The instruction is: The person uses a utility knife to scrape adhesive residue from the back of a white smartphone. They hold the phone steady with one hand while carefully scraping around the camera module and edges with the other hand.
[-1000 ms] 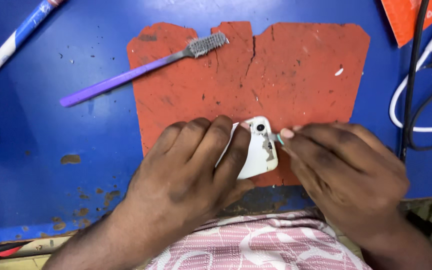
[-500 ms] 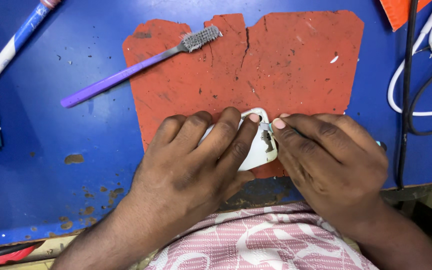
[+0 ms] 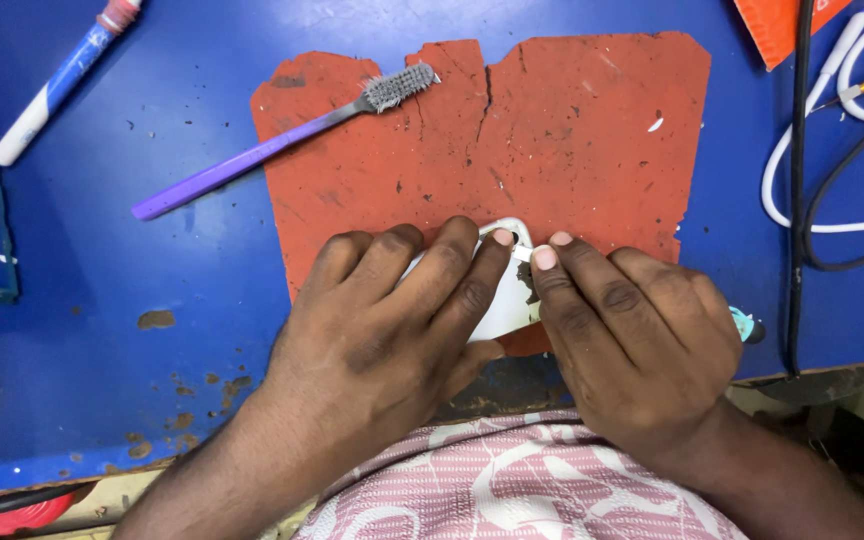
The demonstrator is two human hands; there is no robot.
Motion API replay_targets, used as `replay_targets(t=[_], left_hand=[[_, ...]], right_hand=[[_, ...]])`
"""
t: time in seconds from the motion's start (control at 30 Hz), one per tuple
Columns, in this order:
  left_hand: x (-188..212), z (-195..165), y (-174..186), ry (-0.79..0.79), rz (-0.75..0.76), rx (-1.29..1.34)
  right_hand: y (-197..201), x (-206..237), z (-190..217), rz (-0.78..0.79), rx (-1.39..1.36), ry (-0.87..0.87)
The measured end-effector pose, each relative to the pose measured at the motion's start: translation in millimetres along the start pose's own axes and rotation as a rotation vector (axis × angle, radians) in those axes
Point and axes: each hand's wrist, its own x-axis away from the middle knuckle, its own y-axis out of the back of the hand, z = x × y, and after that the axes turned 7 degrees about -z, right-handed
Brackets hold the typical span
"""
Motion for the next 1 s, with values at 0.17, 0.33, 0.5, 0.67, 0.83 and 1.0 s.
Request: replay_targets(t=[0.17,0.33,0.5,0.67,0.83,1.0], left_hand=[[-1.8,-0.5,0.0,0.009,0.001,-0.005],[-2.3,-0.2,2.4,0.018,-0.018,0.011],[-3.0,-0.6,1.7,0.027,-0.007,0.014],[-1.7,0.0,1.8,0.001,-0.001,0.002],[-0.9,0.1,-0.6,-0.008,0.015,-0.022],[0.2,-0.3,-0.6,-0.017,-0.011,-0.034]], right_hand=[[-0.5,-2.9,-1.3,-0.027,0.037,0.002],[2.9,-7.2,-5.8,-0.012,-0.11,-0.165],[8.1,-10.7,-16.5,0.065,-0.316,-0.4],[6.1,-12.8,-20.4,0.134,-0.354,-0.296],[6.0,-20.6,-19.9,0.162,-0.303,-0.231],[10.0,-30.3,-16.4,0.129,-0.209,-0.119]])
